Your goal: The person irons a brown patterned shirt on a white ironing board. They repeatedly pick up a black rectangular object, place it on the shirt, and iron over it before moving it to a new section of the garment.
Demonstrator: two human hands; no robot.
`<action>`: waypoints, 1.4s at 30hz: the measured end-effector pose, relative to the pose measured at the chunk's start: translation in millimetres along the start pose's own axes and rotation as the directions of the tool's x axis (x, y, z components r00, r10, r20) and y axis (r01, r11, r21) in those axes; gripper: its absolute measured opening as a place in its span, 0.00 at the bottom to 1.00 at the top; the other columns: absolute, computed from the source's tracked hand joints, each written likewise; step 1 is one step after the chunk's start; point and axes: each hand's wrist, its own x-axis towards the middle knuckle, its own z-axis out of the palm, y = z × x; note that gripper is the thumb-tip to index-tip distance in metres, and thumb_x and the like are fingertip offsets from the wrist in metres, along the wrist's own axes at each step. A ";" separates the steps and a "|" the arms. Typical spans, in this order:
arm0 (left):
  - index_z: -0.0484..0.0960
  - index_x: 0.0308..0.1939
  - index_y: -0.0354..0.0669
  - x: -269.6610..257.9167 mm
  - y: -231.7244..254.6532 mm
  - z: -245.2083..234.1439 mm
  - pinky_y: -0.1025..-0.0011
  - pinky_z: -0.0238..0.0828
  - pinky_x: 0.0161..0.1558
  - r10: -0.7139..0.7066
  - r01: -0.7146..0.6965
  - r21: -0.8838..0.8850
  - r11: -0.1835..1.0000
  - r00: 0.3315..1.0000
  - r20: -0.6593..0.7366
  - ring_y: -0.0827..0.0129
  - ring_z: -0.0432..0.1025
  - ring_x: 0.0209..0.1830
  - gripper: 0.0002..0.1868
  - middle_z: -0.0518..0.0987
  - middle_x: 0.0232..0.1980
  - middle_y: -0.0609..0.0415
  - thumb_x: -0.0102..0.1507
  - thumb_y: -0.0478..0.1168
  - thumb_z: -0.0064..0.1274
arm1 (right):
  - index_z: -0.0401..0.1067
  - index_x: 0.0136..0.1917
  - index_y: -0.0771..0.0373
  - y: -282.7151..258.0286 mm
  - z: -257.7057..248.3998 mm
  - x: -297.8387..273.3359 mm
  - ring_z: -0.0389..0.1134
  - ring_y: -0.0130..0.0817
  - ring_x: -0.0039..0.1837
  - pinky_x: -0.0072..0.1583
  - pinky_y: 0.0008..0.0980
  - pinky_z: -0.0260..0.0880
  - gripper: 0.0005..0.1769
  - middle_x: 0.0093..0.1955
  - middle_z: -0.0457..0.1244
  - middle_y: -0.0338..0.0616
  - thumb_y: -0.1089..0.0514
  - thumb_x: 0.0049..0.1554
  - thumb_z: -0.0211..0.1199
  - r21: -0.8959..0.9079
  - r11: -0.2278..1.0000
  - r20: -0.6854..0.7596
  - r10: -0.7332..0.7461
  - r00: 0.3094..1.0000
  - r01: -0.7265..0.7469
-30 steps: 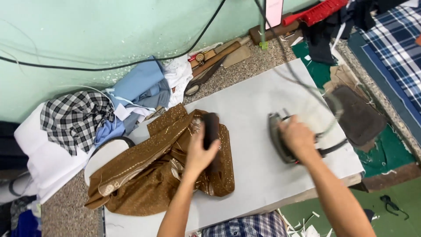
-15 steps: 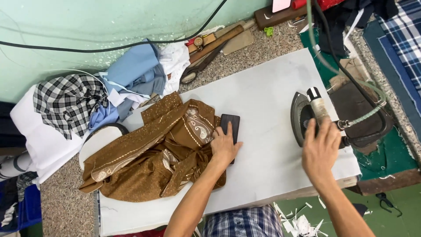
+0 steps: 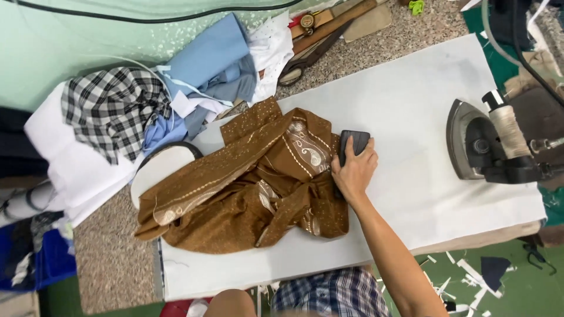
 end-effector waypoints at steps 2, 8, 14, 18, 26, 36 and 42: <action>0.85 0.38 0.50 -1.0 -79.1 -4.3 0.60 0.69 0.34 0.038 -0.032 0.066 0.997 0.995 -0.091 0.59 0.72 0.32 0.13 0.78 0.32 0.59 0.69 0.47 0.47 | 0.73 0.70 0.59 7.5 7.0 -9.5 0.56 0.66 0.65 0.57 0.52 0.57 0.34 0.74 0.49 0.73 0.46 0.53 0.65 -0.058 0.998 -0.104 -0.045 0.994 0.039; 0.78 0.62 0.60 17.0 -353.2 95.0 0.67 0.69 0.57 -0.135 0.100 0.349 0.932 0.988 0.078 0.68 0.73 0.56 0.20 0.79 0.49 0.66 0.68 0.55 0.49 | 0.77 0.67 0.50 -4.7 -5.6 -10.1 0.65 0.61 0.60 0.55 0.47 0.63 0.29 0.69 0.58 0.71 0.41 0.54 0.62 -0.256 0.965 -0.183 -0.109 0.977 0.060; 0.79 0.56 0.39 26.3 -444.5 187.4 0.45 0.48 0.74 -0.175 -0.028 0.480 0.877 0.911 0.374 0.48 0.66 0.66 0.32 0.78 0.51 0.43 0.52 0.51 0.69 | 0.76 0.66 0.52 -4.0 -4.4 -6.1 0.65 0.60 0.56 0.52 0.47 0.63 0.27 0.65 0.59 0.74 0.48 0.54 0.63 -0.249 0.960 -0.202 -0.178 0.963 0.125; 0.80 0.47 0.34 52.8 -436.0 180.4 0.48 0.68 0.56 -0.373 0.095 0.463 0.881 0.743 0.556 0.47 0.75 0.50 0.30 0.79 0.42 0.42 0.50 0.51 0.72 | 0.76 0.66 0.52 -2.7 -2.9 -6.0 0.64 0.59 0.57 0.53 0.48 0.63 0.27 0.66 0.58 0.73 0.48 0.53 0.64 -0.226 0.967 -0.177 -0.157 0.972 0.115; 0.79 0.42 0.39 62.3 -420.3 196.5 0.50 0.71 0.33 -0.396 -0.028 0.602 0.798 0.729 0.558 0.54 0.79 0.29 0.17 0.81 0.29 0.50 0.51 0.37 0.66 | 0.76 0.66 0.53 -1.8 -1.4 -5.6 0.64 0.60 0.59 0.55 0.49 0.62 0.27 0.67 0.58 0.72 0.47 0.54 0.63 -0.225 0.969 -0.148 -0.136 0.980 0.101; 0.80 0.46 0.36 68.0 -409.0 196.4 0.50 0.66 0.45 -0.589 0.098 0.671 0.735 0.583 0.560 0.51 0.79 0.38 0.32 0.82 0.34 0.48 0.45 0.48 0.76 | 0.76 0.66 0.54 -7.4 -8.6 -2.4 0.63 0.60 0.59 0.54 0.47 0.62 0.26 0.67 0.58 0.74 0.49 0.54 0.63 -0.199 0.976 -0.132 -0.116 0.984 0.088; 0.79 0.44 0.33 56.0 -423.4 203.4 0.48 0.69 0.47 -0.550 0.204 0.567 0.798 0.631 0.547 0.44 0.80 0.41 0.27 0.83 0.38 0.43 0.47 0.40 0.74 | 0.76 0.66 0.54 -6.3 -7.4 -0.7 0.64 0.60 0.60 0.54 0.47 0.62 0.27 0.67 0.58 0.73 0.49 0.54 0.64 -0.205 0.975 -0.145 -0.123 0.982 0.092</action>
